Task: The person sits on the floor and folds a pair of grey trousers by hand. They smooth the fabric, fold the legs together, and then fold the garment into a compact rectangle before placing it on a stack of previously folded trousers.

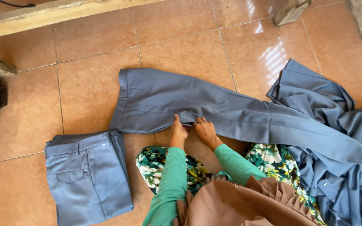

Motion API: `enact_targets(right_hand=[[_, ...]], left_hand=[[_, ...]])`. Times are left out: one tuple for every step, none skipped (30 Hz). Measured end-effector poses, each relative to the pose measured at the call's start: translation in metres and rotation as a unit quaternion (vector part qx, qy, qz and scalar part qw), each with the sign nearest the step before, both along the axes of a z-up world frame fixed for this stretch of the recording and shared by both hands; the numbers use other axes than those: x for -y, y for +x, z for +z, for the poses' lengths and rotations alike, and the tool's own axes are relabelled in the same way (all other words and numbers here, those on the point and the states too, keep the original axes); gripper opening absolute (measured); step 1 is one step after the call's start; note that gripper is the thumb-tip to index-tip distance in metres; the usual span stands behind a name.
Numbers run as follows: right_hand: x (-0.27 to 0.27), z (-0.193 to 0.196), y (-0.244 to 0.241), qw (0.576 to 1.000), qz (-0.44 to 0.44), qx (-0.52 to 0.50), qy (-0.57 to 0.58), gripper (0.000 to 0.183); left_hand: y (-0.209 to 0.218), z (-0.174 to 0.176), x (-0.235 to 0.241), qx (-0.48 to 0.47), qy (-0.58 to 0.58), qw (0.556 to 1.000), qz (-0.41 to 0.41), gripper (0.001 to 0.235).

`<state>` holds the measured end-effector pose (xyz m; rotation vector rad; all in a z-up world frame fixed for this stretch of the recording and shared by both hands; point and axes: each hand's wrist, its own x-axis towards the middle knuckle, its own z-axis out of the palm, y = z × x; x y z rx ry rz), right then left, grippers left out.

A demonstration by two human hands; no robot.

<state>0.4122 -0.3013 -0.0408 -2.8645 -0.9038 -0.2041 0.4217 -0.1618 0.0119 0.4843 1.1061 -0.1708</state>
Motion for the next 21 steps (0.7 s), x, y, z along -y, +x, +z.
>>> enact_targets(right_hand=[[0.011,0.005,0.002,1.0,-0.007,0.002,-0.001,0.011],[0.023,0.01,0.004,1.0,-0.007,0.008,-0.018,0.012],[0.033,0.014,0.001,0.999,-0.005,0.011,-0.035,0.013],[0.044,0.007,-0.003,0.999,-0.01,0.01,-0.035,0.013],[0.053,0.001,-0.004,0.999,-0.022,0.01,-0.047,0.014],[0.062,-0.005,-0.006,0.998,-0.035,0.011,-0.058,0.016],[0.068,-0.01,-0.01,0.998,-0.033,0.011,-0.057,0.016],[0.074,-0.016,-0.013,0.998,-0.036,0.014,-0.058,0.015],[0.078,-0.021,-0.016,0.998,-0.038,0.017,-0.057,0.014],[0.078,-0.017,-0.016,0.998,-0.035,0.017,-0.055,0.014],[0.078,-0.014,-0.019,0.998,-0.032,0.022,-0.044,0.014],[0.078,-0.01,-0.021,0.999,-0.029,0.027,-0.033,0.014],[0.069,-0.006,-0.017,0.999,-0.029,0.026,-0.029,0.014],[0.061,-0.003,-0.014,0.999,-0.014,0.052,-0.007,0.013],[0.053,0.001,-0.01,0.997,0.002,0.078,0.015,0.013],[0.047,0.002,-0.006,0.997,0.004,0.076,0.018,0.013],[0.04,0.004,0.0,0.994,0.008,0.097,0.045,0.012],[0.033,0.007,0.006,0.99,0.012,0.117,0.072,0.011],[0.03,0.018,0.009,0.99,0.012,0.117,0.075,0.011],[0.027,0.029,0.012,0.986,0.021,0.132,0.101,0.01],[0.027,0.04,0.014,0.981,0.03,0.146,0.124,0.009]], left_hand=[[-0.001,-0.004,-0.02,0.002,-0.001,1.0,-0.007,0.091],[-0.001,-0.008,-0.039,0.022,0.005,1.0,0.001,0.094],[-0.006,-0.013,-0.06,0.041,0.011,0.999,0.011,0.098],[-0.004,-0.02,-0.082,0.04,0.011,0.999,0.006,0.098],[-0.002,-0.026,-0.105,0.078,0.022,0.995,0.052,0.089],[-0.001,-0.031,-0.128,0.116,0.034,0.988,0.097,0.08],[-0.003,-0.033,-0.156,0.116,0.035,0.988,0.098,0.08],[-0.006,-0.035,-0.184,0.13,0.046,0.985,0.108,0.076],[-0.009,-0.035,-0.214,0.145,0.058,0.981,0.117,0.072],[-0.015,-0.031,-0.233,0.145,0.061,0.98,0.119,0.072],[-0.021,-0.027,-0.253,0.148,0.07,0.973,0.165,0.07],[-0.027,-0.022,-0.273,0.151,0.079,0.963,0.21,0.069],[-0.031,-0.034,-0.281,0.151,0.083,0.962,0.21,0.069],[-0.035,-0.046,-0.289,0.128,0.133,0.958,0.22,0.081],[-0.041,-0.058,-0.296,0.104,0.183,0.95,0.231,0.095],[-0.047,-0.031,-0.265,0.102,0.187,0.949,0.233,0.095],[-0.05,-0.003,-0.234,0.021,0.245,0.939,0.239,0.092],[-0.052,0.025,-0.204,-0.06,0.299,0.92,0.244,0.088],[-0.059,-0.002,-0.179,-0.06,0.302,0.919,0.245,0.088],[-0.067,-0.028,-0.154,0.147,0.578,0.787,0.156,0.074],[-0.075,-0.057,-0.126,0.327,0.773,0.541,0.048,0.06]])
